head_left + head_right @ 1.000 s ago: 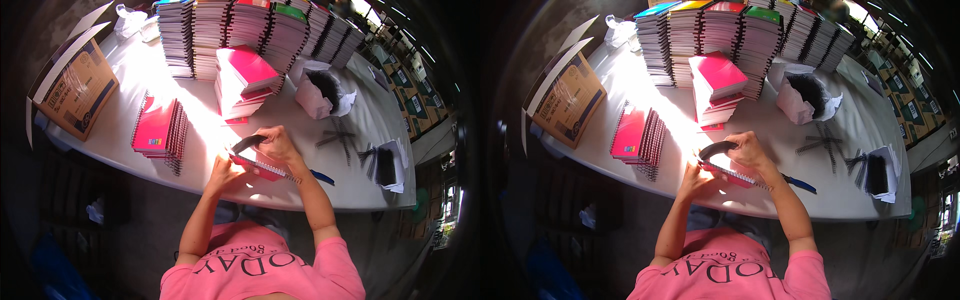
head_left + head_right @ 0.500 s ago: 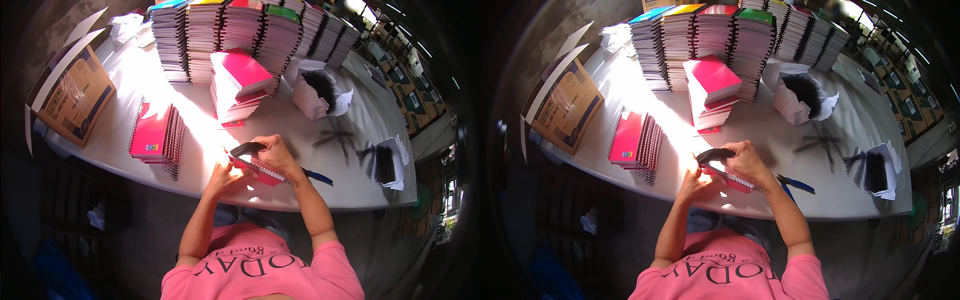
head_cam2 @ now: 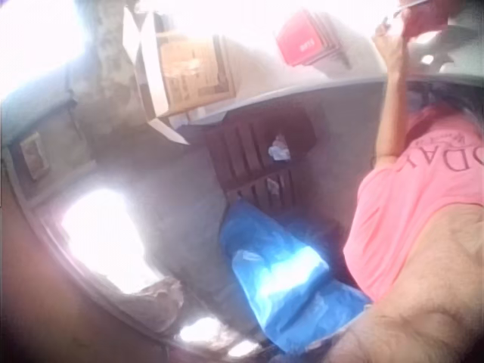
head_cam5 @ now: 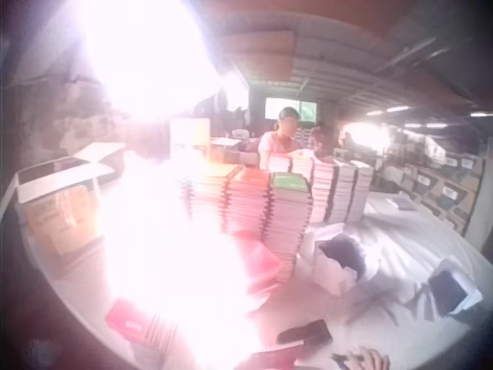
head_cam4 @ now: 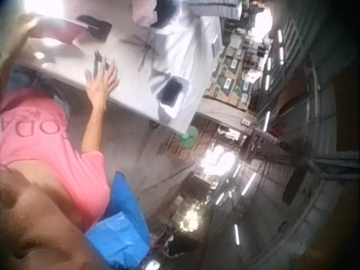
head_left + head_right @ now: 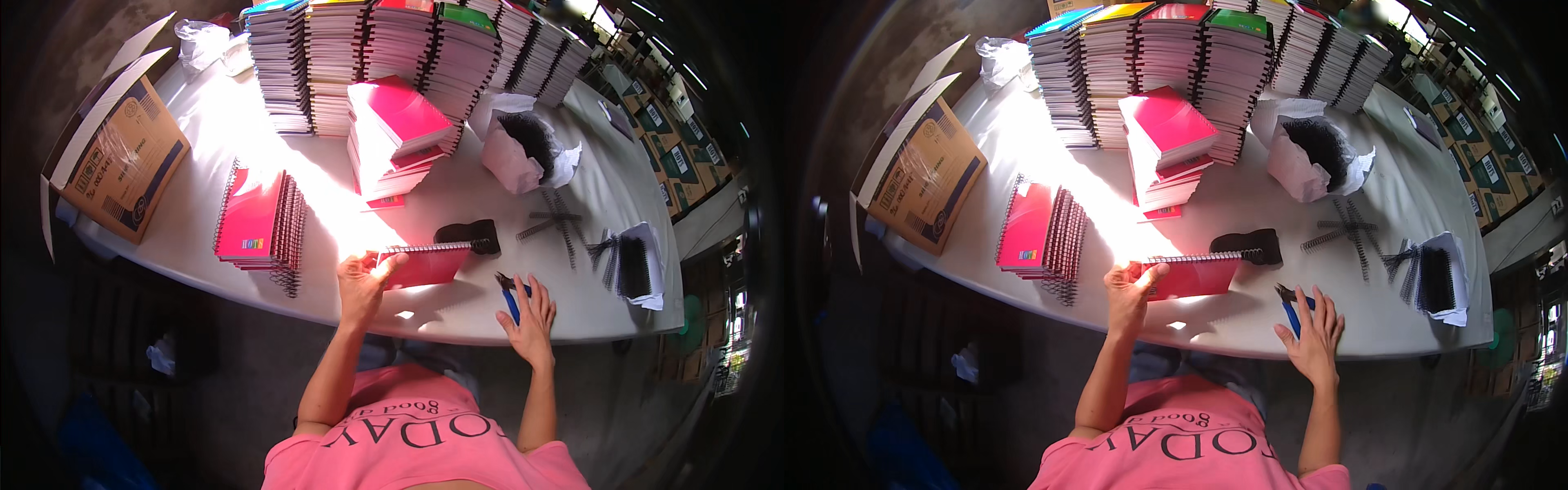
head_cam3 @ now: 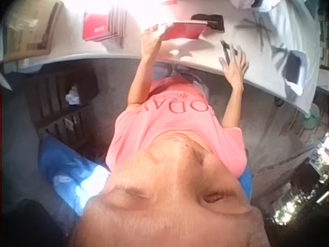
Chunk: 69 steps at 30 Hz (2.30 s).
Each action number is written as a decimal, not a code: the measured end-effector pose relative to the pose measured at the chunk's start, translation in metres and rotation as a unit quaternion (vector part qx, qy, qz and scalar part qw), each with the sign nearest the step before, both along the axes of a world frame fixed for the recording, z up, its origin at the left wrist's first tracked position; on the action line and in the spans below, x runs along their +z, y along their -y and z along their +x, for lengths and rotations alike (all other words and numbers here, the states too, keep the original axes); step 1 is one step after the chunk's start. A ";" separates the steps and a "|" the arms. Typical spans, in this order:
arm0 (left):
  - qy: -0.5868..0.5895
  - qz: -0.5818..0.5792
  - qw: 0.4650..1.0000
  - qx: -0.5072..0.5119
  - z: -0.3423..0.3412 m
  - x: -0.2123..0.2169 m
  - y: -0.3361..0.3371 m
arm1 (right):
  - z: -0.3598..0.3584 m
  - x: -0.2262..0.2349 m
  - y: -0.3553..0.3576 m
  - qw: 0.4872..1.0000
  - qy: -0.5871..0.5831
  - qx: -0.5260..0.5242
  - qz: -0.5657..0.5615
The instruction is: The person trims the ends of a spiral binding on a notebook using pliers, then presses the end into the binding by hand, and places the notebook on a stack.
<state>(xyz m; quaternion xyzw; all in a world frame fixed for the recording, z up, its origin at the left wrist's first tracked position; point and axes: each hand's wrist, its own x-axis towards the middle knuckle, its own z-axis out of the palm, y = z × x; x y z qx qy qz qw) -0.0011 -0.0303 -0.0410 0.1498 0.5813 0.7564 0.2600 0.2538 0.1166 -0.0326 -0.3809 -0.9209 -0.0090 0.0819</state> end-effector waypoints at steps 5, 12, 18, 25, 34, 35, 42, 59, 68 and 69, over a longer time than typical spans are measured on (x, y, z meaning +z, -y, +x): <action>-0.282 0.048 0.953 0.098 0.018 0.030 -0.012 | -0.017 0.005 0.030 0.951 -0.288 0.035 -0.101; -0.451 0.025 0.876 0.167 0.021 0.034 -0.004 | -0.083 0.084 0.073 0.937 -0.281 0.197 -0.066; -0.527 -0.021 0.828 0.191 0.021 0.033 0.000 | -0.087 0.098 0.069 0.939 -0.250 0.217 -0.097; -0.593 -0.020 0.780 0.201 0.019 0.031 -0.004 | -0.081 0.107 0.066 0.945 -0.202 0.201 -0.162; -0.578 0.002 0.788 0.213 0.024 0.019 -0.004 | -0.071 0.071 0.061 0.458 -0.292 0.082 -0.836; -0.564 0.008 0.797 0.215 0.022 0.018 -0.006 | -0.072 0.070 0.063 0.625 -0.298 0.114 -0.712; -0.226 0.135 0.948 0.181 0.008 0.019 0.005 | -0.042 0.021 0.037 0.995 -0.055 -0.049 -0.065; -0.442 -0.158 0.780 0.413 -0.056 0.081 0.113 | -0.303 0.103 0.070 0.623 -0.462 0.296 -0.558; -0.298 -0.151 0.890 0.310 -0.089 0.033 0.129 | -0.375 0.150 0.067 0.505 -0.499 0.452 -0.541; -0.279 -0.128 0.909 0.282 -0.091 0.029 0.128 | -0.384 0.147 0.072 0.567 -0.441 0.522 -0.460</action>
